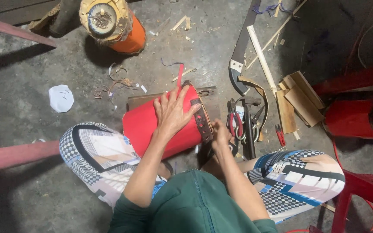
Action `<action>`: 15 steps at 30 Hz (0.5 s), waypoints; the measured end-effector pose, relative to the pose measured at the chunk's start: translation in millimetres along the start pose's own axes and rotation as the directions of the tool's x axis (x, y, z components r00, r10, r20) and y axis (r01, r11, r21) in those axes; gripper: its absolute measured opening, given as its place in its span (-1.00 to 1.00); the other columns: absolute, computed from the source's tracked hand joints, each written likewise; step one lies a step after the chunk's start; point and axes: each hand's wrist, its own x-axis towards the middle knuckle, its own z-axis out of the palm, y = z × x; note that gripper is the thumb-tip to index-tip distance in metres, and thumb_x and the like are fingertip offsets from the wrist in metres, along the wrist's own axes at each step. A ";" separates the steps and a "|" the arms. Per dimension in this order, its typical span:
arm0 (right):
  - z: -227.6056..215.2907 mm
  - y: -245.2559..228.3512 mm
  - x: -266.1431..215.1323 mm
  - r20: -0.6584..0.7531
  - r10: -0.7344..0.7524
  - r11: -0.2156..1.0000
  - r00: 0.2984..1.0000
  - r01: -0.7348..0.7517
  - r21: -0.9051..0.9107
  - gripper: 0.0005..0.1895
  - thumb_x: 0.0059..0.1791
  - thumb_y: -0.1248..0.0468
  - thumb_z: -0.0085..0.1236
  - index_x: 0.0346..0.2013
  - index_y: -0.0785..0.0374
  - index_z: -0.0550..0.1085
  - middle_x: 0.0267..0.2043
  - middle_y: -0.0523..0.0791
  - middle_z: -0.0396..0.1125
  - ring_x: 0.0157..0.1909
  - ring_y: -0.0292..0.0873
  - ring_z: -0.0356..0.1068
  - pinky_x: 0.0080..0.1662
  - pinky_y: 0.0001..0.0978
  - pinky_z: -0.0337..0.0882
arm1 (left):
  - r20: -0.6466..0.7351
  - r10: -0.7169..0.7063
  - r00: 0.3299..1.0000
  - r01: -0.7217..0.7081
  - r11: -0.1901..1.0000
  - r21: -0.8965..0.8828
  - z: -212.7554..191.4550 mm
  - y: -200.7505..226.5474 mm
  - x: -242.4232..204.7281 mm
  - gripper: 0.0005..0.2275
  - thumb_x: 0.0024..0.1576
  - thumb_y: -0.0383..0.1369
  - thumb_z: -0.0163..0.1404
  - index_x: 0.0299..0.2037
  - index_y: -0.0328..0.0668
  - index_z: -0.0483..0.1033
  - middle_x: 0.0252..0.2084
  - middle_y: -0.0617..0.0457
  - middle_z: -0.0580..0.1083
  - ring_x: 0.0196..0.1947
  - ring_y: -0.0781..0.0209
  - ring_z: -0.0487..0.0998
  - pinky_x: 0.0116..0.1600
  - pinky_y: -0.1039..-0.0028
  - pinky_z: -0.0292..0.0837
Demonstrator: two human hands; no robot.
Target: The person secures a dark band around the rim of a red cylindrical drum using a hammer and nails. They repeatedly hammer nails into the band, adjust the band's position, and use pliers to trim excess material. The person also applies white tape to the band's edge.
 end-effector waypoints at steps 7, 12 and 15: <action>22.0 -37.8 -82.3 0.018 -0.070 0.997 0.997 0.069 0.046 -0.72 -0.19 0.07 0.31 -0.28 0.14 0.62 -0.38 -0.12 0.45 -0.39 -0.13 0.45 -0.42 -0.24 0.52 | -0.014 0.011 1.000 -0.011 1.000 0.022 -8.0 2.1 0.6 -0.31 0.14 0.27 -0.14 0.45 0.27 0.15 0.43 -0.06 0.23 0.38 -0.35 0.20 0.35 -0.26 -0.13; -6.5 -59.4 -132.5 0.466 -0.808 0.336 0.361 0.932 -0.139 -0.30 -0.03 -0.18 0.20 0.20 0.25 0.43 0.10 0.03 0.32 0.14 0.01 0.39 0.20 -0.08 0.37 | -0.014 0.030 0.999 -0.030 0.998 -0.051 -13.7 2.9 6.2 -0.30 0.15 0.26 -0.13 0.42 0.12 0.21 0.39 -0.18 0.29 0.32 -0.40 0.30 0.28 -0.29 -0.07; 3.2 -66.0 -148.7 0.535 -0.817 0.101 0.214 0.967 -0.232 -0.22 -0.20 0.04 0.53 0.22 0.22 0.43 0.09 -0.04 0.36 0.10 -0.02 0.41 0.17 -0.14 0.41 | -0.042 0.043 0.998 -0.044 0.998 -0.042 -12.3 4.6 5.3 -0.30 0.15 0.28 -0.14 0.41 0.11 0.23 0.39 -0.17 0.30 0.30 -0.39 0.33 0.27 -0.27 -0.04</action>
